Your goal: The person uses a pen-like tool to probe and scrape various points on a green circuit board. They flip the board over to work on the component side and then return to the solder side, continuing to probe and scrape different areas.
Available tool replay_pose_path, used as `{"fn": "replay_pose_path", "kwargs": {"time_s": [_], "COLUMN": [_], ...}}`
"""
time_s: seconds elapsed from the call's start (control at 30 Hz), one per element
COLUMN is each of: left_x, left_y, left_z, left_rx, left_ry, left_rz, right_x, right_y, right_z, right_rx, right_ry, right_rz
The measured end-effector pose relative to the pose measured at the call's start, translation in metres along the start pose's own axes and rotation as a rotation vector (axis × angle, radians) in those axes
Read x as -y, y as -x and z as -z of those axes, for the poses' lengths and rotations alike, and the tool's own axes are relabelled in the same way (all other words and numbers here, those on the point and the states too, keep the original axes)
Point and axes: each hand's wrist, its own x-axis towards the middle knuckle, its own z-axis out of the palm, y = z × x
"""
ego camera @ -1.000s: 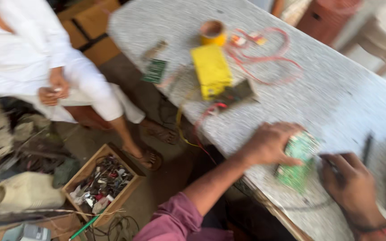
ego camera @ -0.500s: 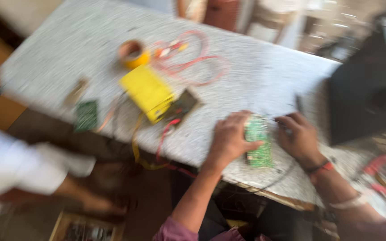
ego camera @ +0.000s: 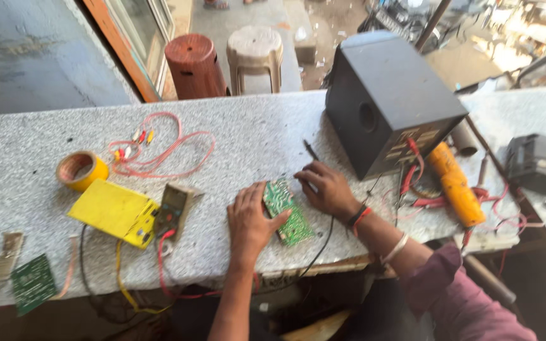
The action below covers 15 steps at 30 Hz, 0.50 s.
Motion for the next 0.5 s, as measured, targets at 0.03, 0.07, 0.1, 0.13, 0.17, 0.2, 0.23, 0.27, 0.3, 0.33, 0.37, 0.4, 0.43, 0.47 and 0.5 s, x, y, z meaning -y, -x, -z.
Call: {"fn": "replay_pose_path", "kwargs": {"time_s": [0.03,0.07,0.1,0.13,0.17,0.2,0.23,0.27,0.3,0.33,0.37,0.4,0.43,0.47,0.5], "left_x": [0.000,0.000,0.000,0.000,0.000,-0.001,-0.001,-0.002,-0.004,-0.005,-0.006,-0.007,-0.008,-0.008,-0.008], "left_y": [0.000,-0.001,-0.002,-0.003,-0.004,-0.005,-0.006,-0.007,-0.008,-0.009,-0.009,-0.010,-0.011,-0.012,-0.013], "left_z": [-0.002,-0.004,-0.005,-0.007,-0.008,-0.009,-0.009,-0.009,-0.009,-0.008,-0.007,-0.006,-0.006,-0.006,-0.006], "left_rx": [0.002,0.010,0.017,0.009,-0.001,0.003,0.015,0.031,0.040,0.048,0.058,0.070,0.092,0.089,0.086], "left_ry": [-0.024,-0.030,-0.035,-0.042,-0.049,-0.051,-0.055,-0.063,-0.069,-0.072,-0.069,-0.071,-0.074,-0.081,-0.091], "left_rz": [0.016,0.020,0.025,0.030,0.033,0.036,0.036,0.048,0.062,0.077,0.110,0.134,0.152,0.152,0.147], "right_x": [0.001,0.000,0.000,-0.002,-0.004,-0.008,-0.010,-0.014,-0.018,-0.022,-0.024,-0.026,-0.027,-0.026,-0.024], "right_y": [0.005,0.009,0.014,0.017,0.017,0.016,0.014,0.010,0.004,0.000,-0.004,-0.007,-0.007,-0.004,0.000], "right_z": [0.002,0.004,0.007,0.008,0.009,0.009,0.008,0.007,0.006,0.004,0.003,0.002,0.001,0.001,0.000], "right_rx": [-0.039,-0.070,-0.069,-0.072,-0.072,-0.033,0.005,0.037,0.053,0.073,0.088,0.113,0.136,0.164,0.180], "right_ry": [-0.021,-0.051,-0.068,-0.084,-0.106,-0.131,-0.156,-0.181,-0.195,-0.209,-0.223,-0.233,-0.240,-0.252,-0.286], "right_rz": [0.001,-0.004,-0.018,-0.018,-0.018,0.024,0.058,0.102,0.131,0.160,0.191,0.179,0.154,0.115,0.114]}}
